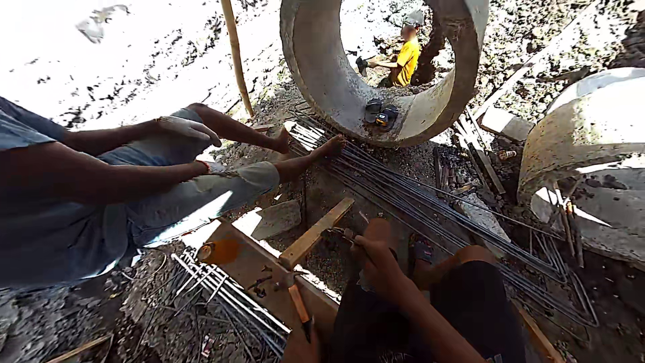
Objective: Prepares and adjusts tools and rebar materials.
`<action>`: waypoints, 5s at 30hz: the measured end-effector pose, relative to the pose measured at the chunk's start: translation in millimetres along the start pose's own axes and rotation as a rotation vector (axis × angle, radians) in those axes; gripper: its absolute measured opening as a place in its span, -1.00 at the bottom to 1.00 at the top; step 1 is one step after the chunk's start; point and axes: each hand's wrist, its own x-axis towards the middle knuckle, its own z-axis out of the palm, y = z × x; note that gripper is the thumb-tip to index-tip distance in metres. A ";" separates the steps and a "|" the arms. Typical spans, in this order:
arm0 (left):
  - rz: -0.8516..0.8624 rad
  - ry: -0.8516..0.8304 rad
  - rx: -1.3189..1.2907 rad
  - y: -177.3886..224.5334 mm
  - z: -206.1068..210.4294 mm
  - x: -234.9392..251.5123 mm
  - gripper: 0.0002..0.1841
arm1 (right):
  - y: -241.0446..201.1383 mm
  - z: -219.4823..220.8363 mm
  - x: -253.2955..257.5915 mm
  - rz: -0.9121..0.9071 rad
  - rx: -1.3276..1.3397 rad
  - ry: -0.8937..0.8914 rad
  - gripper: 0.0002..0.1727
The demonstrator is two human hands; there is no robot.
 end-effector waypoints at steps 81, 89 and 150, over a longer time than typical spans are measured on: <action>0.717 -1.348 -1.213 61.2 -88.0 -11.1 -0.21 | -27.6 -50.6 -72.8 0.210 0.852 -0.299 -0.47; 0.165 -1.038 -1.187 93.9 -66.6 -60.0 -0.49 | -28.8 -18.3 -77.9 0.347 0.504 0.021 -0.44; 0.688 -0.759 -1.344 76.7 -42.0 -54.8 -0.80 | -28.1 -37.8 -74.0 0.010 0.503 -0.336 -0.44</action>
